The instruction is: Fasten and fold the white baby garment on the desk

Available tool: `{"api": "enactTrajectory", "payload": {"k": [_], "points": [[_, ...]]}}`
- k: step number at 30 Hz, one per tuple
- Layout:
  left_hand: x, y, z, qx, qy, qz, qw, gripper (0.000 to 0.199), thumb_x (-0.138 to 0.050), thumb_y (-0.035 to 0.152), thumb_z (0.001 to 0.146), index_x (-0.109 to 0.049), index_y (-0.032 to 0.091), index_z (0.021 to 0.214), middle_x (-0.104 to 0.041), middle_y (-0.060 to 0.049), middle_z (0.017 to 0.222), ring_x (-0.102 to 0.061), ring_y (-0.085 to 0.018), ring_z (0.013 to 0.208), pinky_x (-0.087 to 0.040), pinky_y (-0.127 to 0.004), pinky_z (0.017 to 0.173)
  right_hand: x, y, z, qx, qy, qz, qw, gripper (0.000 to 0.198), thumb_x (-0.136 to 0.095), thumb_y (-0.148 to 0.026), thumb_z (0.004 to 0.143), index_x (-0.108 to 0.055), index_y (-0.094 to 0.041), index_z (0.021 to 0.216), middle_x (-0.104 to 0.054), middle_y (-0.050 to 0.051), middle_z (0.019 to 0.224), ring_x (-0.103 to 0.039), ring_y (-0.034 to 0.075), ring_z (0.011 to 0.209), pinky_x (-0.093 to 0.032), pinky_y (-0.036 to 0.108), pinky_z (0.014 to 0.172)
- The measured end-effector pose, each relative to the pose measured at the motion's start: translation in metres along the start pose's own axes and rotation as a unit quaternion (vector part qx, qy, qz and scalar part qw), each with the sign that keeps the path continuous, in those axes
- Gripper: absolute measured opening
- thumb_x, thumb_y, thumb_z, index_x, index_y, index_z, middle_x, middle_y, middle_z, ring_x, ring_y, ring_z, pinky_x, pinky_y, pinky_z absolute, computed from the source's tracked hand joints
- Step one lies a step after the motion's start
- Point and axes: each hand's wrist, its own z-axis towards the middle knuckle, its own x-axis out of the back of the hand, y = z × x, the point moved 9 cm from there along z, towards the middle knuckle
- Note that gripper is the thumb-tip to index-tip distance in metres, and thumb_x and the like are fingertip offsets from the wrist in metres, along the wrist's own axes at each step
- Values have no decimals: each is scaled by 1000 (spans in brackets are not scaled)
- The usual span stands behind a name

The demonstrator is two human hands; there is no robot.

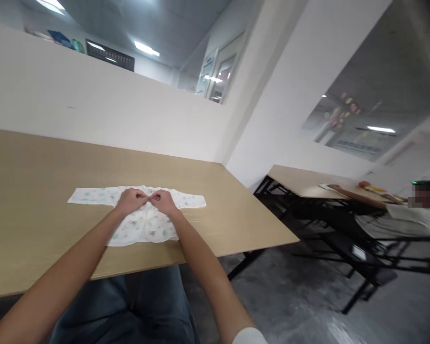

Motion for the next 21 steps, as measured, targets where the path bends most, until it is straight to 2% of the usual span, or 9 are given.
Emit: {"api": "enactTrajectory", "payload": {"k": [5, 9, 12, 17, 21], "points": [[3, 3, 1, -5, -4, 50, 999, 24, -62, 39, 74, -79, 22, 78, -78, -2, 83, -67, -22, 78, -42, -28, 68, 0, -4, 0, 4, -12, -15, 1000, 3, -74, -20, 79, -72, -19, 77, -70, 1, 81, -63, 13, 74, -48, 23, 71], [6, 6, 1, -38, 4, 103, 994, 22, -59, 38, 73, -76, 22, 70, -77, -2, 80, -65, -22, 76, -40, -29, 65, 0, -6, -1, 18, -21, -13, 1000, 3, -71, -16, 79, -71, -19, 78, -68, -1, 80, -61, 12, 74, -47, 22, 73], [4, 6, 2, -58, -1, 99, 993, 25, -60, 40, 73, -77, 23, 75, -77, -3, 84, -66, -22, 79, -41, -29, 67, 0, -7, -1, 30, -28, -14, 999, 3, -71, -21, 81, -70, -19, 80, -67, 0, 83, -60, 12, 77, -46, 23, 75], [2, 3, 2, -44, -12, 93, 995, 27, -60, 43, 74, -77, 23, 80, -77, -3, 87, -66, -23, 82, -42, -29, 69, 0, -17, -1, 61, -23, -59, 996, 10, -67, -22, 88, -66, -19, 78, -64, 0, 84, -58, 13, 85, -43, 24, 81], [2, 1, 3, -31, -14, 96, 995, 26, -61, 43, 74, -77, 23, 80, -76, -2, 87, -66, -23, 83, -41, -29, 70, 0, -6, 2, -3, 2, -113, 994, 15, -63, -25, 89, -64, -20, 75, -66, 2, 91, -57, 17, 93, -42, 28, 84]]}}
